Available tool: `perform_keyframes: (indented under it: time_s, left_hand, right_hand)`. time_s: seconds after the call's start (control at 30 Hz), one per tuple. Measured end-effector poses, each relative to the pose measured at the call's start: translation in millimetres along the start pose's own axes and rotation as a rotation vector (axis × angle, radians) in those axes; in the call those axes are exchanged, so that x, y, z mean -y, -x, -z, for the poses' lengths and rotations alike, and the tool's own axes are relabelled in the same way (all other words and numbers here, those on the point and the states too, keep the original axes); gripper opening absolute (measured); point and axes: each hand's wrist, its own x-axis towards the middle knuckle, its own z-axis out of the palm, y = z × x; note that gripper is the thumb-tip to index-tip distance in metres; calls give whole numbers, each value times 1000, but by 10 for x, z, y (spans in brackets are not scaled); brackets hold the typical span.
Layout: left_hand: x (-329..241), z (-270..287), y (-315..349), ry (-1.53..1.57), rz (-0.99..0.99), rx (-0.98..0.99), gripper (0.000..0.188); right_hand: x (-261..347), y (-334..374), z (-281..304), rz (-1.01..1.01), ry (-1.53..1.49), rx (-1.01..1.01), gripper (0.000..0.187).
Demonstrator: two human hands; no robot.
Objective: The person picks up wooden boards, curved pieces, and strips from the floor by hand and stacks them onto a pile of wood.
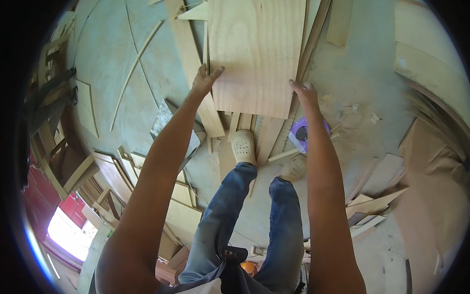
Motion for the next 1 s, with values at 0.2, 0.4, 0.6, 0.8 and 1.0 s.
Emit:
perform_keyframes:
  time_s: [0.2, 0.4, 0.6, 0.8, 1.0]
  left_hand:
    - [416, -83, -348, 220, 66, 102, 98]
    - [592, -315, -178, 399, 228, 62, 108]
    - [718, 71, 394, 505, 394, 154, 94]
    - [276, 385, 1288, 352, 274, -93, 63]
    - [-539, 1095, 2478, 36, 251, 46, 63]
  right_hand:
    - [-41, -117, -486, 130, -64, -149, 67]
    - [90, -11, -316, 26, -328, -145, 75]
    - [302, 705, 54, -146, -214, 359, 64]
    - [169, 1676, -149, -76, -494, 302, 44]
    - [6, 2875, -168, -128, -692, 204, 39]
